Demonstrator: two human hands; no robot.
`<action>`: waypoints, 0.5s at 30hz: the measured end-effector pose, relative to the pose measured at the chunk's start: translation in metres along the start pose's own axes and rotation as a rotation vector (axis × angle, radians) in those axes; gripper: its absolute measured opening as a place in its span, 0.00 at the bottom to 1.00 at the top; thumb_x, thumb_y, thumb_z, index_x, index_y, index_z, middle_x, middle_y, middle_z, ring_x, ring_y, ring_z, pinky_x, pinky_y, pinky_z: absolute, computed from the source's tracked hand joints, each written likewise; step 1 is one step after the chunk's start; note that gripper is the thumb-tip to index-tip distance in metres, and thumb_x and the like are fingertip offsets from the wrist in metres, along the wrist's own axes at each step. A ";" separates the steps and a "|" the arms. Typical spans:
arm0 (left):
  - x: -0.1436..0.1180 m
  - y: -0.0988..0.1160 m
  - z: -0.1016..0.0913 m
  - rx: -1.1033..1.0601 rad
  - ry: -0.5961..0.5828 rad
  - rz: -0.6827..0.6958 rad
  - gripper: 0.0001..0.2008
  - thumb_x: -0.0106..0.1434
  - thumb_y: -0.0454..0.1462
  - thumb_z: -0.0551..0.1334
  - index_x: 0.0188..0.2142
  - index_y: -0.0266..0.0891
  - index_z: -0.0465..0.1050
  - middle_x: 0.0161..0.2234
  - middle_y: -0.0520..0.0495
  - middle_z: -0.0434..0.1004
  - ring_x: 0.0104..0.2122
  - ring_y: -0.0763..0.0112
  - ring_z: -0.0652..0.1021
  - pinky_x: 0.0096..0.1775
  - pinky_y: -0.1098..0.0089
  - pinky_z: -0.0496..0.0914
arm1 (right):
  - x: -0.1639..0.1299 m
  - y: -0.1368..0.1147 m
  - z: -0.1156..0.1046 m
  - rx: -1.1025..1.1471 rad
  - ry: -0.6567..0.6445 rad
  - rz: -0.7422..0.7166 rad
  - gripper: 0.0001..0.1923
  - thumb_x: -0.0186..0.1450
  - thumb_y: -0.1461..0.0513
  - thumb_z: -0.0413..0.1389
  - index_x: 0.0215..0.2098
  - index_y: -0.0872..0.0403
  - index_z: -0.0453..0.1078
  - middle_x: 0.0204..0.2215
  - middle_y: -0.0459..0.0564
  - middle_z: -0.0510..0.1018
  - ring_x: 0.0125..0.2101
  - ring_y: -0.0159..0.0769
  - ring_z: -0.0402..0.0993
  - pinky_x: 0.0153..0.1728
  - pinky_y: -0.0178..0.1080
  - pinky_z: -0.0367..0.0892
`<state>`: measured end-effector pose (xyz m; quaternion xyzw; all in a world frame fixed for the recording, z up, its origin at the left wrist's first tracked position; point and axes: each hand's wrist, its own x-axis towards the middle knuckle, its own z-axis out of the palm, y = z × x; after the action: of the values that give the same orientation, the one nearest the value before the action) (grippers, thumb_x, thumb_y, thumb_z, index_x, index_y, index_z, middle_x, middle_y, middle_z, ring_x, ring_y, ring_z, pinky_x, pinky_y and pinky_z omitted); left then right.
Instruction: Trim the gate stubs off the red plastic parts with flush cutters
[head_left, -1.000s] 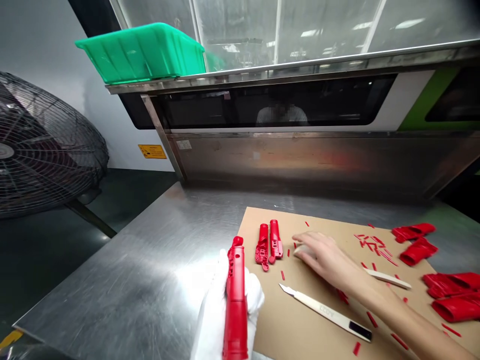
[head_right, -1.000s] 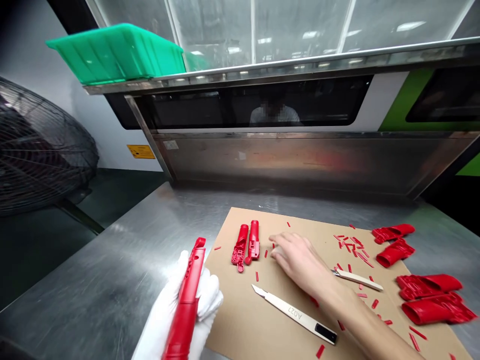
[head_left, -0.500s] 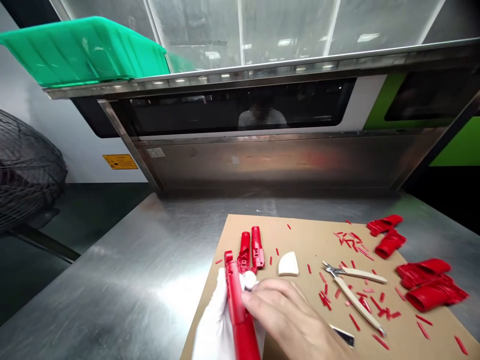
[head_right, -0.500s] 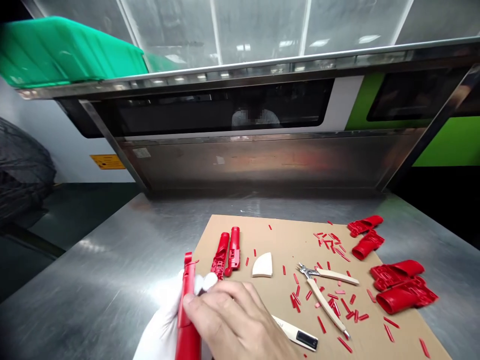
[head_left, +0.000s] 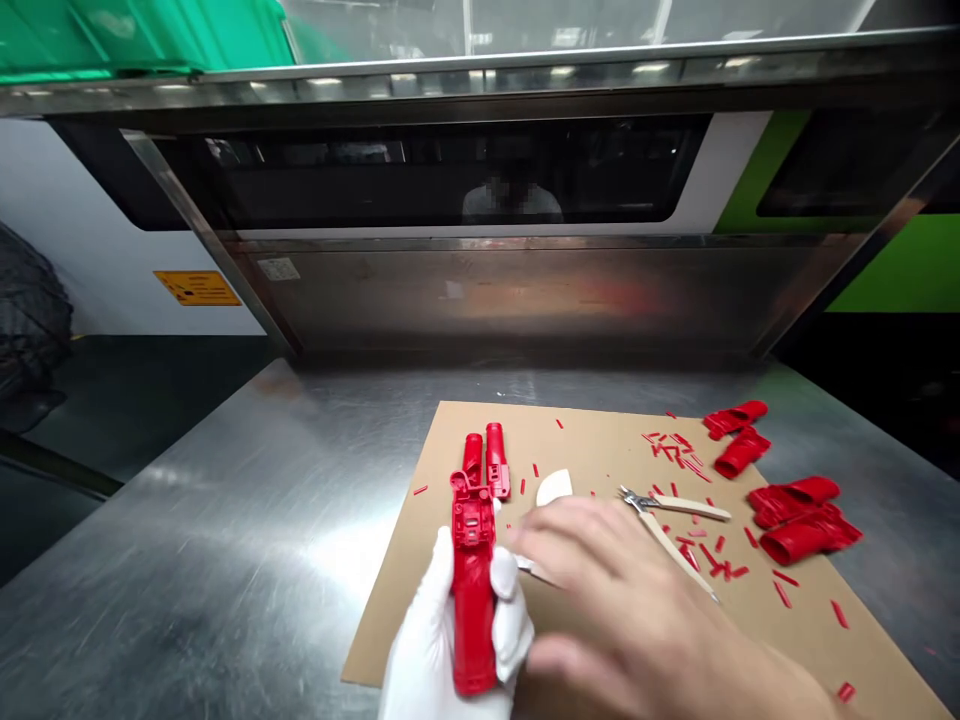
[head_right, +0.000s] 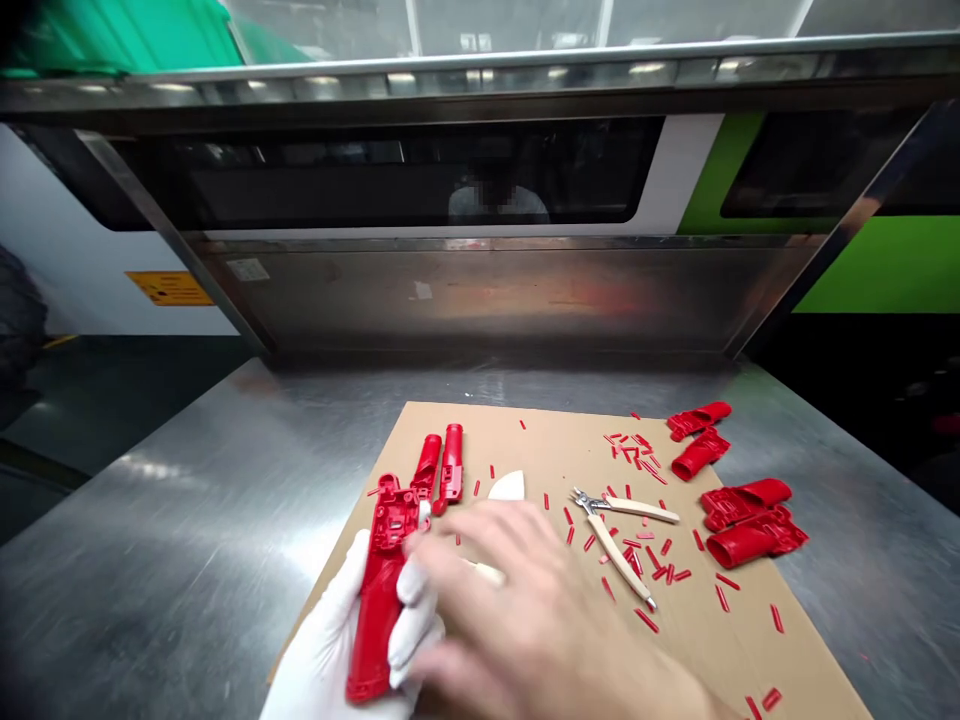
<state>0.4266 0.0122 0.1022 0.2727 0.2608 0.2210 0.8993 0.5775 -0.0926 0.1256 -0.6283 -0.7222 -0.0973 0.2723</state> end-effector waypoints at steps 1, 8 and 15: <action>0.000 0.000 0.000 -0.023 -0.018 -0.008 0.13 0.71 0.44 0.60 0.39 0.36 0.74 0.33 0.47 0.75 0.25 0.74 0.73 0.28 0.71 0.72 | -0.009 0.008 0.001 -0.002 -0.050 0.100 0.17 0.78 0.55 0.46 0.58 0.55 0.65 0.51 0.56 0.73 0.50 0.45 0.70 0.46 0.46 0.70; -0.005 0.009 0.010 -0.219 -0.139 -0.076 0.19 0.71 0.48 0.57 0.34 0.34 0.73 0.29 0.46 0.73 0.19 0.77 0.69 0.22 0.75 0.63 | -0.064 0.034 0.042 -0.119 -0.346 0.316 0.08 0.74 0.56 0.52 0.48 0.50 0.67 0.43 0.53 0.72 0.41 0.49 0.72 0.41 0.51 0.72; -0.012 0.011 0.012 -0.312 0.016 -0.057 0.10 0.68 0.35 0.62 0.49 0.38 0.73 0.38 0.42 0.76 0.31 0.70 0.76 0.31 0.72 0.70 | -0.069 0.028 0.062 -0.071 -0.261 0.332 0.08 0.74 0.63 0.44 0.41 0.51 0.64 0.36 0.49 0.72 0.34 0.43 0.74 0.31 0.42 0.71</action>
<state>0.4217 0.0090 0.1219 0.1203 0.2381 0.2354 0.9346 0.5924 -0.1167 0.0327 -0.7552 -0.6340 0.0057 0.1664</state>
